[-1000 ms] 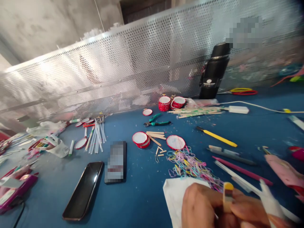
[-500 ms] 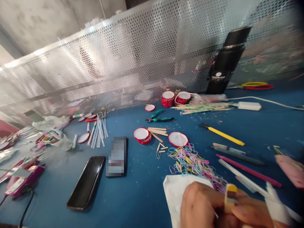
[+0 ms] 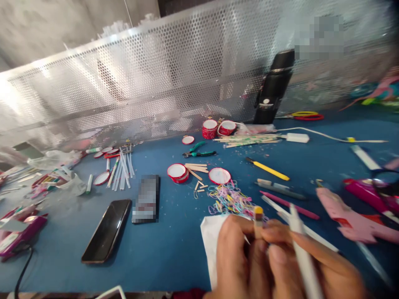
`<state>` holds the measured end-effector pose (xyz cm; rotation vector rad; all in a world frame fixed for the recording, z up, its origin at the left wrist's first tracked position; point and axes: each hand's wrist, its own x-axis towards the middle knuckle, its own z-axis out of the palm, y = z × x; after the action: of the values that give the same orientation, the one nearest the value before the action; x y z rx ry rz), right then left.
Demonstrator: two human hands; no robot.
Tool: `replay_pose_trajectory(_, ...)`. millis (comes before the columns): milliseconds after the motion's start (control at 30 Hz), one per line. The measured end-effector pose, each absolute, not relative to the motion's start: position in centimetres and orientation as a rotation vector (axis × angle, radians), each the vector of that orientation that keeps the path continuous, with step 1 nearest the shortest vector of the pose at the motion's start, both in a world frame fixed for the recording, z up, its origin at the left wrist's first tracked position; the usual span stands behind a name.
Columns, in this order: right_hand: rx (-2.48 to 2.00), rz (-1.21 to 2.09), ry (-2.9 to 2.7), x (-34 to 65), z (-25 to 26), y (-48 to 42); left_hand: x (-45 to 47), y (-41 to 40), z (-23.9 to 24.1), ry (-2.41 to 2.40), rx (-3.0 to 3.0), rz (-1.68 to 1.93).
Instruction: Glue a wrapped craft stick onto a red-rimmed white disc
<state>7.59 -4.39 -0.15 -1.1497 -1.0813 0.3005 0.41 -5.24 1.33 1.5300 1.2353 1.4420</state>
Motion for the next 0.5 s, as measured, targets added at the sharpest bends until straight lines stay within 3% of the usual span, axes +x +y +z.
replay_pose_trajectory(500, -0.778, 0.526, -1.013, 7.1, 0.7, -5.4, 0.7, -3.3, 1.1, 0.939, 1.078, 1.567)
